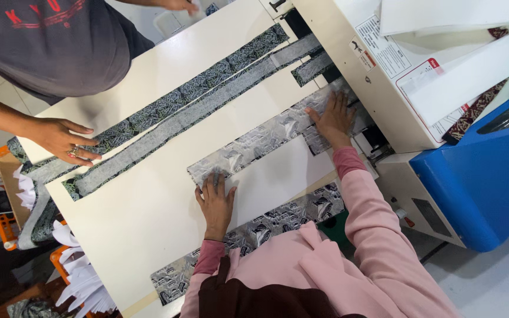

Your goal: The person places patterned paper sheets onto a conveyor and inserts white paper sheets between them, repeating the sequence to assemble layered paper products. A coworker assists by feeding additional sheets into the machine.

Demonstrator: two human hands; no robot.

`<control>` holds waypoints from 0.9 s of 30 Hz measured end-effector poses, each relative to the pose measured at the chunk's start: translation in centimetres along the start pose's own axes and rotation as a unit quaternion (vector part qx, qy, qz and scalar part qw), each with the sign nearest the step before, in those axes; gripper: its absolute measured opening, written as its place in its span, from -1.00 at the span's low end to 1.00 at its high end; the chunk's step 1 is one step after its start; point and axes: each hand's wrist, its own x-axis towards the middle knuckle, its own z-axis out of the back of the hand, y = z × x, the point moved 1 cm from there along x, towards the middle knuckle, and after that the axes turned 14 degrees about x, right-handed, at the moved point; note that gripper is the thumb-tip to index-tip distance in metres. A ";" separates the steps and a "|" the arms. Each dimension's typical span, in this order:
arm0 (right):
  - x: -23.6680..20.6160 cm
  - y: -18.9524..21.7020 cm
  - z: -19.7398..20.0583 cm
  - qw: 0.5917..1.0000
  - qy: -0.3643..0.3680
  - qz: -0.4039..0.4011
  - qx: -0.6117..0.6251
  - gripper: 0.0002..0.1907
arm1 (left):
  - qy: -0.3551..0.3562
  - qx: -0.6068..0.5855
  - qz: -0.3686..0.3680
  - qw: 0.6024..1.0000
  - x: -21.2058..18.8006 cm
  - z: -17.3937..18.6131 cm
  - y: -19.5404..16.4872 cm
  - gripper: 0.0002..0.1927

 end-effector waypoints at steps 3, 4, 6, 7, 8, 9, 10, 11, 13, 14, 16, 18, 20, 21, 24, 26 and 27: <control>-0.1 -0.6 -0.1 0.999 -0.024 0.019 0.019 0.14 | -0.011 -0.006 0.000 1.000 0.0 -0.1 -0.1 -0.40; -0.4 -0.8 -0.2 0.999 -0.033 0.030 0.031 0.13 | -0.025 -0.008 0.000 1.000 -0.1 -0.2 -0.1 -0.42; -1.0 -1.5 -0.7 0.996 -0.047 0.059 0.051 0.06 | -0.009 -0.042 -0.006 0.999 -0.8 -0.4 -0.3 -0.48; -1.5 -1.9 -0.9 0.994 -0.053 0.074 0.061 0.02 | 0.019 -0.076 -0.010 0.997 -1.3 -0.6 -0.6 -0.54; -2.2 -2.2 -1.0 0.989 -0.073 0.110 0.068 -0.04 | 0.046 -0.110 -0.014 0.993 -1.8 -0.8 -1.0 -0.59; -3.1 -2.6 -1.1 0.982 -0.092 0.146 0.076 -0.09 | 0.057 -0.112 -0.081 0.989 -2.4 -0.8 -1.6 -0.69; -4.1 -2.9 -1.3 0.974 -0.109 0.181 0.084 -0.14 | 0.069 -0.113 -0.148 0.980 -3.3 -0.7 -2.4 -0.78; -5.2 -3.4 -1.2 0.965 -0.106 0.209 0.115 -0.23 | 0.081 -0.115 -0.215 0.966 -4.2 -0.5 -3.2 -0.87; -7.3 -4.5 -0.8 0.944 -0.096 0.261 0.175 -0.41 | 0.135 -0.165 -0.168 0.963 -5.9 0.0 -4.5 -0.67; -8.3 -4.9 -0.6 0.942 -0.099 0.265 0.183 -0.45 | 0.163 -0.190 -0.145 0.957 -6.4 0.2 -4.8 -0.57; -10.4 -5.7 -0.5 0.936 -0.102 0.270 0.199 -0.55 | 0.199 -0.152 -0.145 0.957 -6.6 0.3 -5.2 -0.72; -12.2 -6.5 -0.1 0.942 -0.076 0.259 0.200 -0.60 | 0.200 -0.138 -0.153 0.958 -6.6 0.3 -5.3 -0.77; -14.0 -6.8 0.2 0.942 -0.054 0.265 0.198 -0.65 | 0.166 -0.150 -0.164 0.961 -6.6 0.6 -5.0 -0.79; -15.2 -6.7 0.3 0.940 -0.044 0.274 0.197 -0.68 | 0.162 -0.143 -0.177 0.960 -6.9 0.9 -5.0 -0.79; -18.9 -5.8 0.9 0.921 0.018 0.325 0.213 -0.70 | 0.131 -0.130 -0.214 0.959 -7.7 2.4 -5.1 -0.80; -21.4 -4.3 0.6 0.903 0.104 0.356 0.219 -0.64 | 0.081 -0.135 -0.239 0.958 -7.9 3.7 -5.1 -0.73; -22.6 -3.4 0.2 0.891 0.167 0.363 0.217 -0.59 | 0.052 -0.152 -0.251 0.955 -7.9 4.5 -5.2 -0.72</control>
